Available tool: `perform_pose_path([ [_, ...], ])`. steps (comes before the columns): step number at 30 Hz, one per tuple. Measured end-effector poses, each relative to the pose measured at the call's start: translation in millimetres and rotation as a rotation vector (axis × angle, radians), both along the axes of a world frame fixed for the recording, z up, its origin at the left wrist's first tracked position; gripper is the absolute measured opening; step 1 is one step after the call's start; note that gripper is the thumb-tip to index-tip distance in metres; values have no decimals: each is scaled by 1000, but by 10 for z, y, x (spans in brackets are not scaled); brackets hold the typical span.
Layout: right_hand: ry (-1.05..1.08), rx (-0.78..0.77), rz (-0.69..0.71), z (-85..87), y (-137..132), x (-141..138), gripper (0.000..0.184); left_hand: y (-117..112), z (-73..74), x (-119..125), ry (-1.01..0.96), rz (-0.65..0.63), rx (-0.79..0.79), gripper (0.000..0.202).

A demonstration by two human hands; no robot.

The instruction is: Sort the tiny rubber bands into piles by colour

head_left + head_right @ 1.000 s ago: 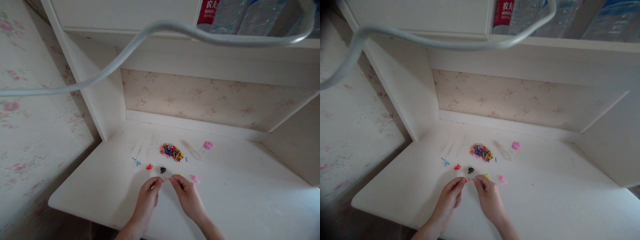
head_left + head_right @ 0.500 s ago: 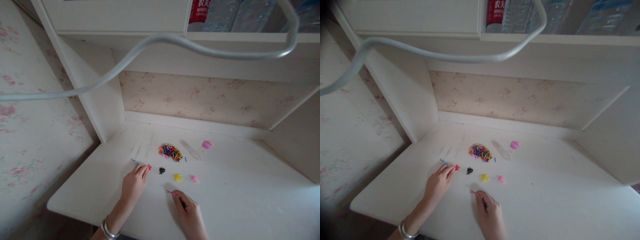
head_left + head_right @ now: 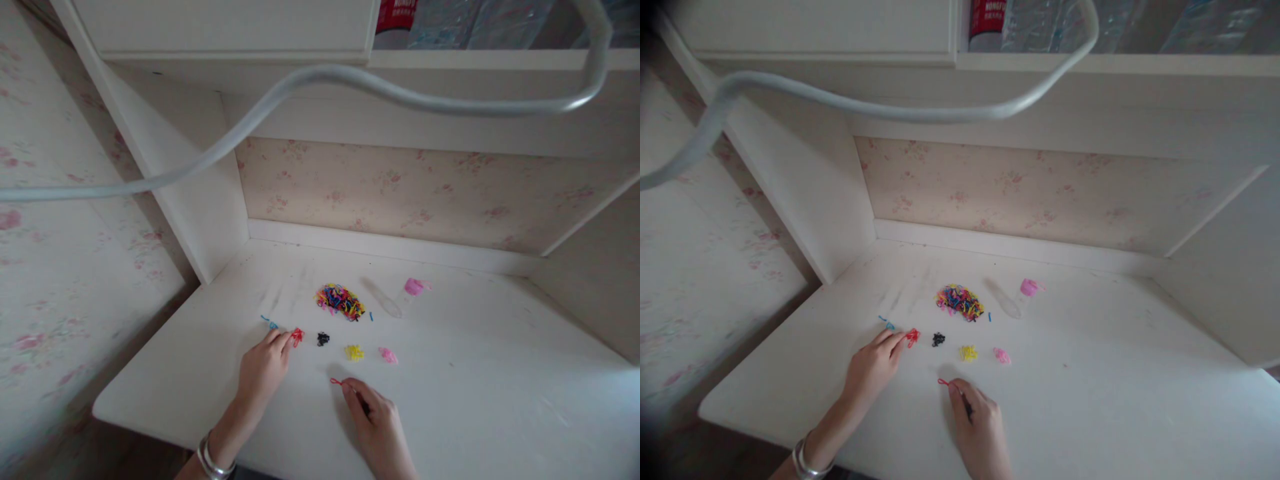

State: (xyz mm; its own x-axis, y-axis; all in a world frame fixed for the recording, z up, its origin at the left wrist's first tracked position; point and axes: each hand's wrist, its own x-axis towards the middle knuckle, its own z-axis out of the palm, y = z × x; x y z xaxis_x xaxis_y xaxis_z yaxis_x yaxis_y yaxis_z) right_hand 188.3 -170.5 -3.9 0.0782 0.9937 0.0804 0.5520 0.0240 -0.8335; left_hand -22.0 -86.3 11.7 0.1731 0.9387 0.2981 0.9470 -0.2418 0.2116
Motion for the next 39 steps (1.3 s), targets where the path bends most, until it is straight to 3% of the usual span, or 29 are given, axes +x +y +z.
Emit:
perform_pose_path([
  [6, -40, -11, -19, 28, 46, -73, 38, -228, 7, -56, -26, -10, -68, 26],
  [11, -216, 87, 18, 266, 281, -280, 36, -374, -15, 43, 45, -101, -147, 27],
  [15, -471, 109, 35, 406, 583, -502, 33, -356, -60, 116, 98, -65, -157, 30],
  [22, -702, 56, 101, 358, 878, -679, 31, -245, -40, 92, 109, -28, -184, 34],
  [30, -499, 85, 36, 374, 591, -377, 37, -172, 6, 24, 95, -8, -196, 32],
  [35, -233, 31, 13, 172, 264, -93, 37, -216, 51, 45, 64, -36, -178, 32],
  [39, -160, 16, 9, 17, 67, 20, 39, -247, 46, 140, 54, -84, -195, 32],
])
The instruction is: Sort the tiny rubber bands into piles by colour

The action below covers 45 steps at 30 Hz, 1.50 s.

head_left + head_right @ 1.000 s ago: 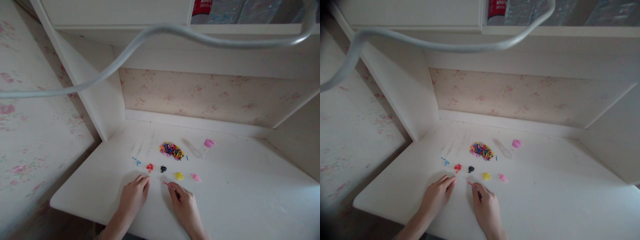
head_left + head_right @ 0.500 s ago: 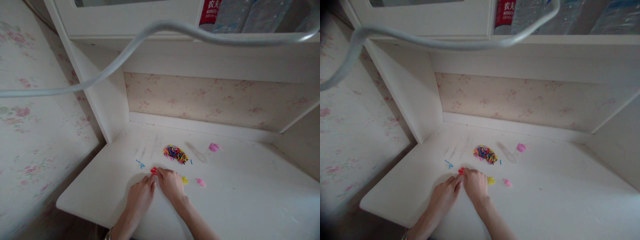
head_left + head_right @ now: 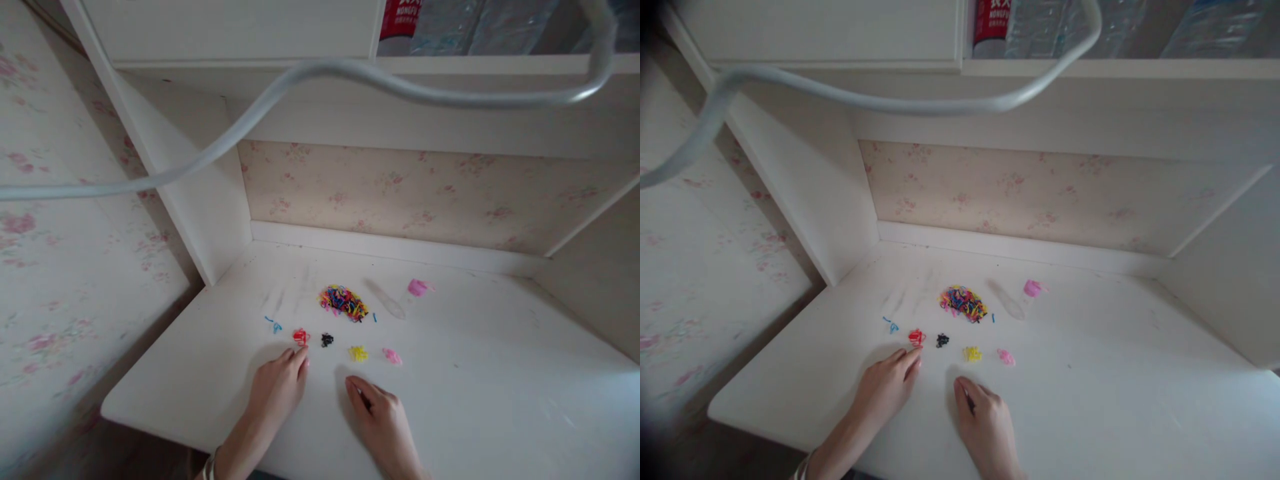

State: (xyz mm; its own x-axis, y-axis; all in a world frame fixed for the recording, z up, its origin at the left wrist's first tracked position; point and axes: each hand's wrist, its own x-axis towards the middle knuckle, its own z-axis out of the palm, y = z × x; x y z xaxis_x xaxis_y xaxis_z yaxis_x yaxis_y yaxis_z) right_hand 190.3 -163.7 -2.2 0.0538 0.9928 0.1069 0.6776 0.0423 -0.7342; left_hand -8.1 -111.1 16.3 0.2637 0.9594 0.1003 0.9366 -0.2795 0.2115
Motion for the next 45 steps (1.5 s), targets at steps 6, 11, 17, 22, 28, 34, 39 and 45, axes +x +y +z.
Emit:
perform_pose_path([
  [6, 43, 40, -5, -22, -84, 23, 39, 102, -18, 29, -7, 48, 39, 33],
  [11, 59, 39, -7, -14, -69, 32, 37, 153, -9, 0, 3, 54, 59, 32],
  [17, 80, 46, -17, -8, -78, 39, 37, 12, 35, -3, -7, 44, 32, 27],
  [22, 42, 32, -6, -3, -75, 42, 36, -168, -22, -101, -217, 18, -5, 26],
  [28, 70, -1, -10, 26, -76, 18, 37, -269, -181, -228, -471, -36, 23, 26],
  [34, 120, -92, 16, 176, 68, 92, 40, -254, -173, -255, -599, -29, -7, 27],
  [39, -79, -84, -26, 394, 466, 388, 35, -246, -172, -263, -665, -16, -51, 27],
  [45, -500, -276, -138, 419, 969, 605, 32, -228, -182, -282, -673, 6, -33, 29],
])
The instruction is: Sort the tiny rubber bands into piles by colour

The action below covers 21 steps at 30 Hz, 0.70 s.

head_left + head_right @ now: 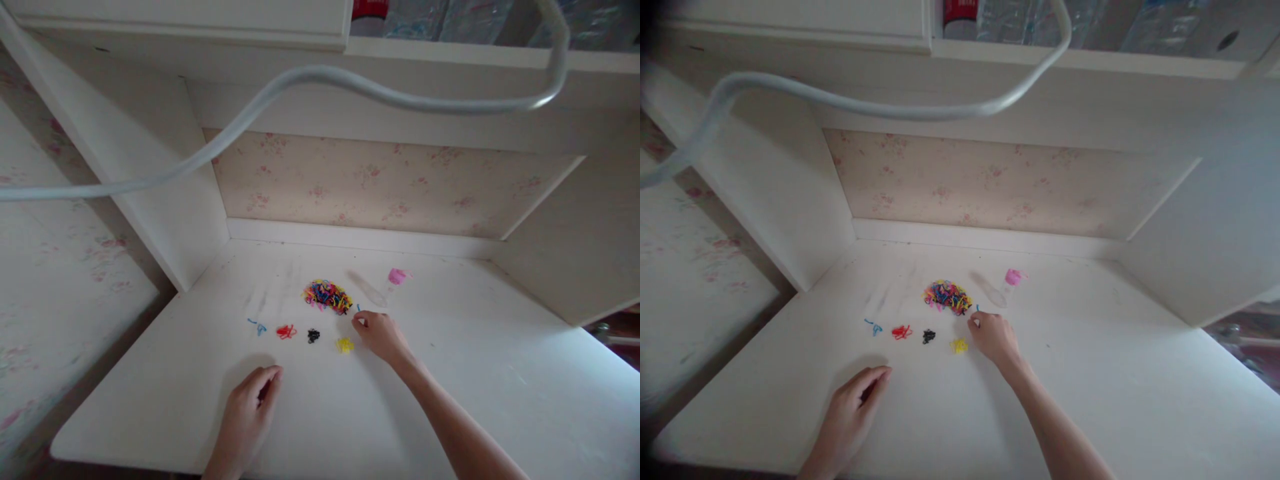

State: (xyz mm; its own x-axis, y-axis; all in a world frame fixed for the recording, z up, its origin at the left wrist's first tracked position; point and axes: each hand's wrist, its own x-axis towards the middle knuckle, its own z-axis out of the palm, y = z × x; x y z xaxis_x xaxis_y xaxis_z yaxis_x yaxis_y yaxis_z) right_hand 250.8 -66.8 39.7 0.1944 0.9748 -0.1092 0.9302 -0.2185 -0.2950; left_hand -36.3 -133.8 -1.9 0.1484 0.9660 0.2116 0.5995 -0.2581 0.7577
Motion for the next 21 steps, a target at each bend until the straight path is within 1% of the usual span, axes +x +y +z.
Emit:
perform_pose_path([
  [4, -51, -27, -14, -99, 171, -28, 35, 10, -14, -11, -3, -9, 16, 30],
  [8, -55, -25, 8, -144, 240, -70, 36, 23, -32, -19, -8, -24, 6, 29],
  [14, -36, 5, 41, -159, 264, -60, 32, 26, -29, -19, 0, -27, 1, 28],
  [21, 4, 53, 62, -170, 227, 37, 31, 27, -40, -20, 18, -31, -3, 26],
])
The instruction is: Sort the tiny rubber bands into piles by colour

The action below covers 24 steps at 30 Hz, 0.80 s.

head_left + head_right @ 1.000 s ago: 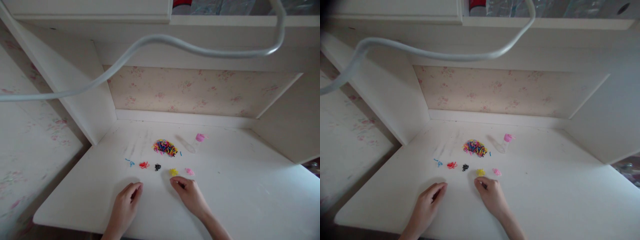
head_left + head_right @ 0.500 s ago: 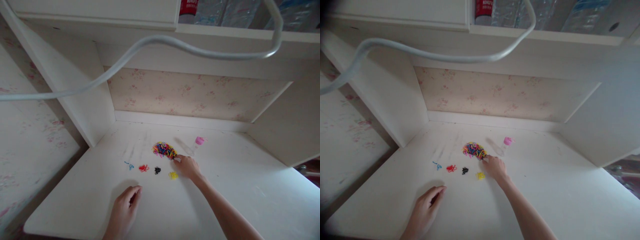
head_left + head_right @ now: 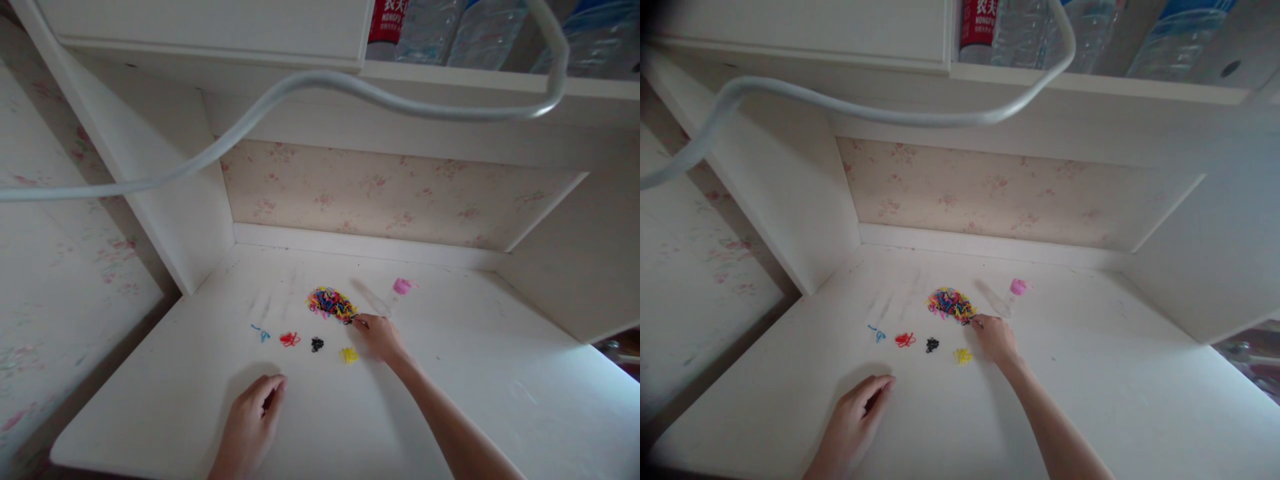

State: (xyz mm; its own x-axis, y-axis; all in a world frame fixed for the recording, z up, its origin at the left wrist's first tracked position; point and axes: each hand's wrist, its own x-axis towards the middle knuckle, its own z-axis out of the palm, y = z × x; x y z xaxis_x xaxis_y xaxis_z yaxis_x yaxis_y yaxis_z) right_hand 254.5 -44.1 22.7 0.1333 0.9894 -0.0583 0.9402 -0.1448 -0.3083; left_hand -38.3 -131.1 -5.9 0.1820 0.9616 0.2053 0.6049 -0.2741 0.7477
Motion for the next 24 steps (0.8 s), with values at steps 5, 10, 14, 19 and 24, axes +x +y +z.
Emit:
perform_pose_path([
  [5, 27, 55, -13, 18, 19, 94, 37, -8, -7, 0, -9, 5, -12, 26],
  [10, 49, 90, -47, 19, 60, 199, 38, -9, -25, 1, -10, -22, -22, 26],
  [14, 60, 128, -88, 42, 13, 218, 41, -7, -20, 9, -8, -21, -34, 26],
  [19, 115, 242, -34, 131, -198, -101, 40, -14, 23, 31, -18, -18, -44, 26],
  [24, 88, 249, 200, 148, -392, -728, 36, -18, 43, 37, -39, -13, -36, 26],
])
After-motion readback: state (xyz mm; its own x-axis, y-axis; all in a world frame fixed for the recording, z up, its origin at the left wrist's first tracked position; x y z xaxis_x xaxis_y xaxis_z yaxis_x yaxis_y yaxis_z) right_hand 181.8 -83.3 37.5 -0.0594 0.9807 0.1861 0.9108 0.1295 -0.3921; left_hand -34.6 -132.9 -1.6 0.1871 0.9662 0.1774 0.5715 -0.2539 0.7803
